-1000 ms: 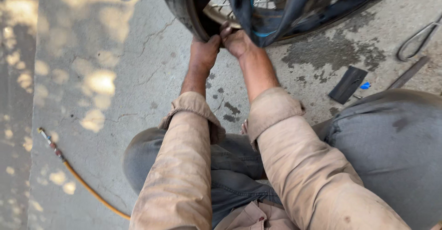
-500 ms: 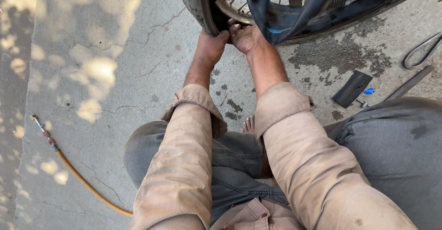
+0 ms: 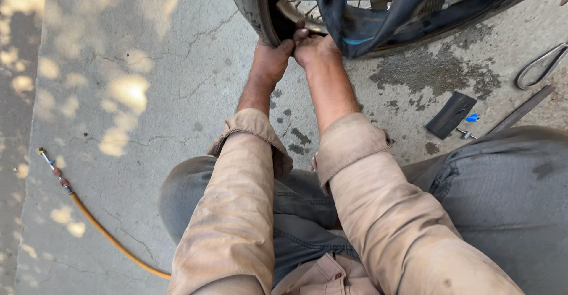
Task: The person reseats a tire onto a motorcycle rim by hand and using a metal pry bar while sitting on the ground.
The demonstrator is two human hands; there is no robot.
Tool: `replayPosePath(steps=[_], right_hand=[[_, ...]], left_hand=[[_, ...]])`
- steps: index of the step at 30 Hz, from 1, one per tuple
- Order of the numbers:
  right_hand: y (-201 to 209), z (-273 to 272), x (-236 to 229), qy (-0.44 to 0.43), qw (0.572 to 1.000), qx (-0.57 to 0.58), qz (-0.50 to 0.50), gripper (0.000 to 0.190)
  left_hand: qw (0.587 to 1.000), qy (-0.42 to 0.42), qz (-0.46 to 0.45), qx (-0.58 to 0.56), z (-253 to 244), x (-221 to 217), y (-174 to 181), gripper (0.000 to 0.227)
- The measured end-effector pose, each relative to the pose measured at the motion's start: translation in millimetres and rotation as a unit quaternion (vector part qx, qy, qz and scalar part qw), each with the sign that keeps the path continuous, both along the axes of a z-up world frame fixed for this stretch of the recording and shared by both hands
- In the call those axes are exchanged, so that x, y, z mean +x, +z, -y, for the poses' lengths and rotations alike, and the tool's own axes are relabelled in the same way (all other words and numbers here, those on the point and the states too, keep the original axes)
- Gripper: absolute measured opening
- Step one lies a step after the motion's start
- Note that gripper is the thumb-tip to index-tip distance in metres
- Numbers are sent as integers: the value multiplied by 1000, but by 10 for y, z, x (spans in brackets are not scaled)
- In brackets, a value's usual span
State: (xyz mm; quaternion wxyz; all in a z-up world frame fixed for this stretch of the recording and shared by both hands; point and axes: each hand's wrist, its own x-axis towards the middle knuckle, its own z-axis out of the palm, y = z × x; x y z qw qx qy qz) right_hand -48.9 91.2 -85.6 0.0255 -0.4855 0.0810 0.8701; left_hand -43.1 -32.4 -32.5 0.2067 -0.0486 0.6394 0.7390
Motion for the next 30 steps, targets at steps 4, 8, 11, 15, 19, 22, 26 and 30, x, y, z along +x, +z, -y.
replayPosePath(steps=[4,8,11,15,19,22,26,30], right_hand=[[297,55,-41,-48,999,19,-2,87],[476,46,79,-39,996,56,-48,90],[528,-33,119,7,997,68,-24,90],[578,-99,198,-33,999,40,-5,85],[520,-55,162,-90,995,27,25,60],[447,-133,14,-136,987,-23,77,47],[305,-92,-9,-124,991,8,57,38],[194,-58,45,-102,993,3,51,34]], left_hand=[[992,7,28,-120,-24,-7,12,38],[987,0,17,-161,-12,-37,66,42],[991,10,28,-132,-27,-20,65,40],[986,20,34,-165,-49,52,111,43],[985,31,-31,-168,-38,186,51,44],[984,27,-17,-173,-35,87,-21,44],[987,28,-11,-155,-17,16,-98,44],[976,32,-21,-213,-4,20,-60,43]])
